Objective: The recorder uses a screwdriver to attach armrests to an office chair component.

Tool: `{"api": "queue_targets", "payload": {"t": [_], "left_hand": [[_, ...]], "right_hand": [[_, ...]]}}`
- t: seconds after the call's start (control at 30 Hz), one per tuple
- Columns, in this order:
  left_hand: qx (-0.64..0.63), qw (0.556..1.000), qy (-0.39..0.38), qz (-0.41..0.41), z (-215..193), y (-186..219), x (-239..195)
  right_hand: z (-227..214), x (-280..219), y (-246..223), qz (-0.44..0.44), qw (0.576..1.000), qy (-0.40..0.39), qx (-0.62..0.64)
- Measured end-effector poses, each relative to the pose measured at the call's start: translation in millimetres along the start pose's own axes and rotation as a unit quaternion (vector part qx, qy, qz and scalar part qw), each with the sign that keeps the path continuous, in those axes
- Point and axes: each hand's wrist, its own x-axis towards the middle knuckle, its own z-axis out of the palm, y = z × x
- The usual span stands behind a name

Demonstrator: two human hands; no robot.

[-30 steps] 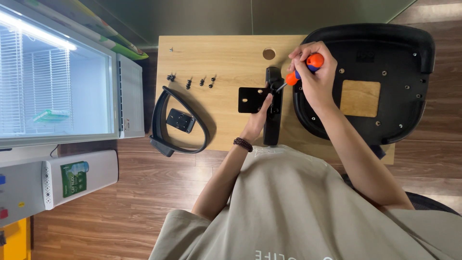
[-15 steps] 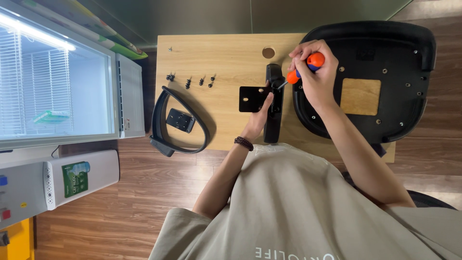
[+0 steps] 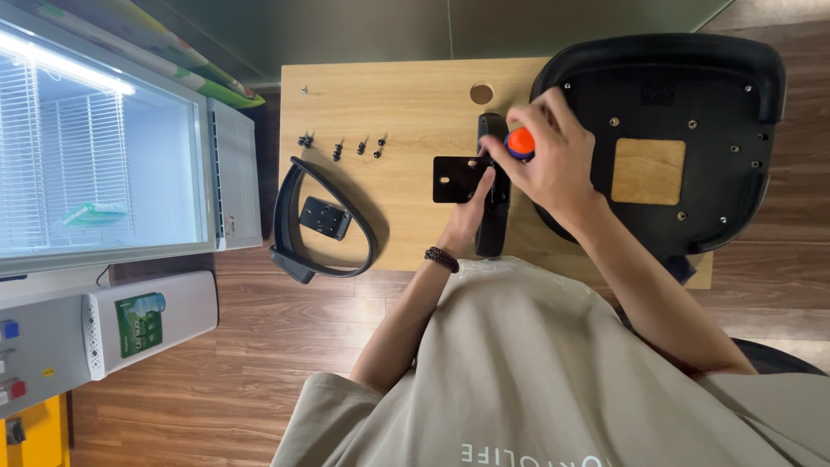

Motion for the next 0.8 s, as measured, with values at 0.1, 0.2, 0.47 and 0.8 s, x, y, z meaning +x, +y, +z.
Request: {"api": "queue_targets", "payload": {"t": [0.1,0.2,0.47,0.8], "left_hand": [[0.007,1.0,0.008,-0.021,3,14,-4],[0.016,1.0,-0.008,0.001,4,17,-6],[-0.009,0.999,-0.03,0.035,17,40,-14],[0.027,0.999,0.021,-0.041,-3,13,-8]], "right_hand": [[-1,-5,5,-0.024,0.998,-0.052,-0.001],[-11,-2,11,-0.028,0.992,-0.118,-0.027],[-37,15,10,0.02,0.962,-0.274,0.004],[-64,36,5,0.014,0.919,-0.386,-0.079]]}}
